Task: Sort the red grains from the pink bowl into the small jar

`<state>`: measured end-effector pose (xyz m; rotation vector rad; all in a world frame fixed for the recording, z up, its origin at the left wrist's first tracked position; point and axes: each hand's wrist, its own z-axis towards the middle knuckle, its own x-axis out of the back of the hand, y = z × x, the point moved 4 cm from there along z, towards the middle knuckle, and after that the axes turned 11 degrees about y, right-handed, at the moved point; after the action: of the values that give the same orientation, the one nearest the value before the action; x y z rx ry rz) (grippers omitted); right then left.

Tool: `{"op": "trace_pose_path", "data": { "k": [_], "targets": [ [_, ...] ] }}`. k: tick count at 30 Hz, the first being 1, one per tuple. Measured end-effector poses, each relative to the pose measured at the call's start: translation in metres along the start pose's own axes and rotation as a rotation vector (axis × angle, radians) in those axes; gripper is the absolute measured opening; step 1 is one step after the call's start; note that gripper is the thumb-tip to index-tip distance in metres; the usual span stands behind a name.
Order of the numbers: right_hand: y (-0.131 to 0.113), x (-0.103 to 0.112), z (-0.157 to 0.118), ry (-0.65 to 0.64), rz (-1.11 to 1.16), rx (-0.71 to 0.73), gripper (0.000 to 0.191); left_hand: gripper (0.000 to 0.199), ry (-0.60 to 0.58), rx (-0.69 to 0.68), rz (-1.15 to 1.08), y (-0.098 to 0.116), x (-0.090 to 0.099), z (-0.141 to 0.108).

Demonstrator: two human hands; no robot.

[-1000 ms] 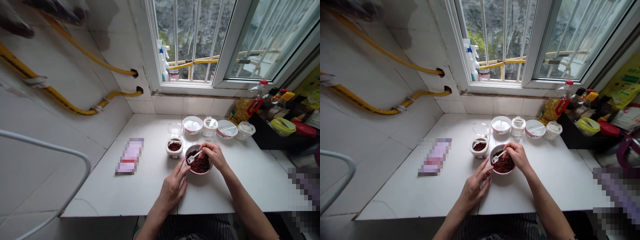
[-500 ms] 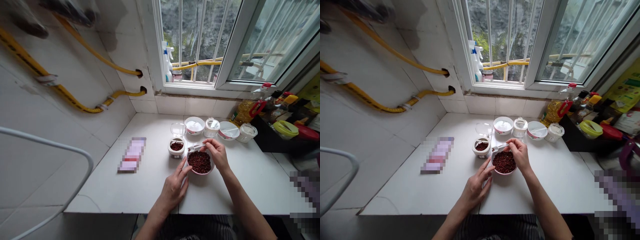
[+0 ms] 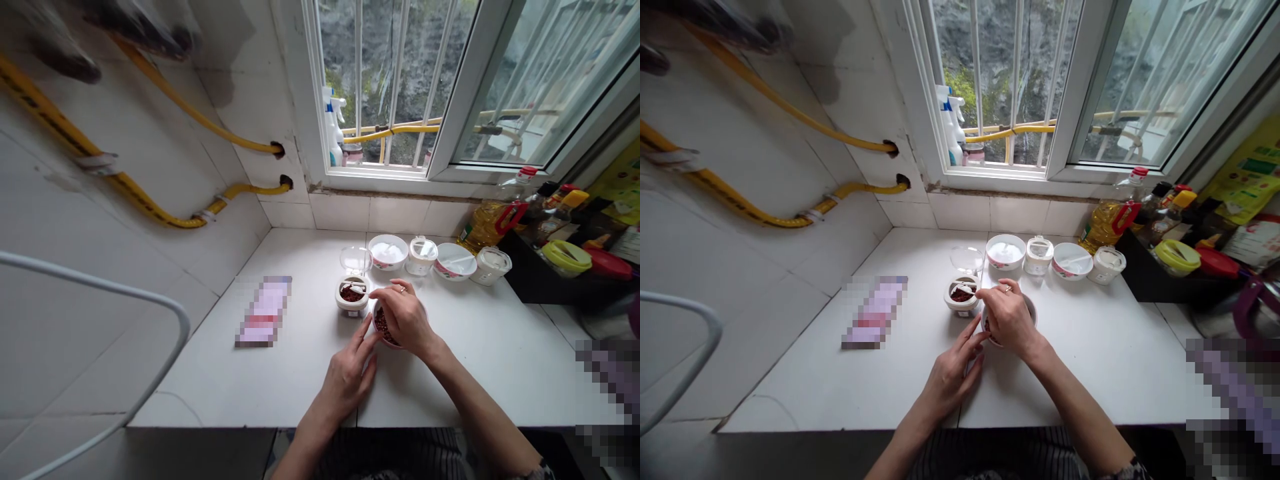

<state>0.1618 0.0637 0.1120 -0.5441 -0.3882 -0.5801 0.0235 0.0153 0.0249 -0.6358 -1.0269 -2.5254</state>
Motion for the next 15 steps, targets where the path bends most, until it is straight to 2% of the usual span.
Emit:
{"op": "trace_pose_path", "data": {
  "k": [6,9,12,15],
  "targets": [
    [0.025,0.032,-0.005,0.161,0.028,-0.263,0.017,0.048,-0.001,0.012,-0.018,0.001,0.001,0.001],
    [0.035,0.035,-0.012,0.084,-0.052,-0.262,0.018,0.047,0.004,0.011,-0.021,0.001,0.001,0.0],
    [0.039,0.025,-0.017,-0.031,-0.087,-0.228,0.02,0.047,0.002,0.013,-0.009,0.001,0.002,0.0],
    [0.04,0.018,-0.019,-0.078,-0.053,-0.275,0.02,0.047,0.001,0.016,-0.005,0.001,0.002,0.0]
  ]
}}
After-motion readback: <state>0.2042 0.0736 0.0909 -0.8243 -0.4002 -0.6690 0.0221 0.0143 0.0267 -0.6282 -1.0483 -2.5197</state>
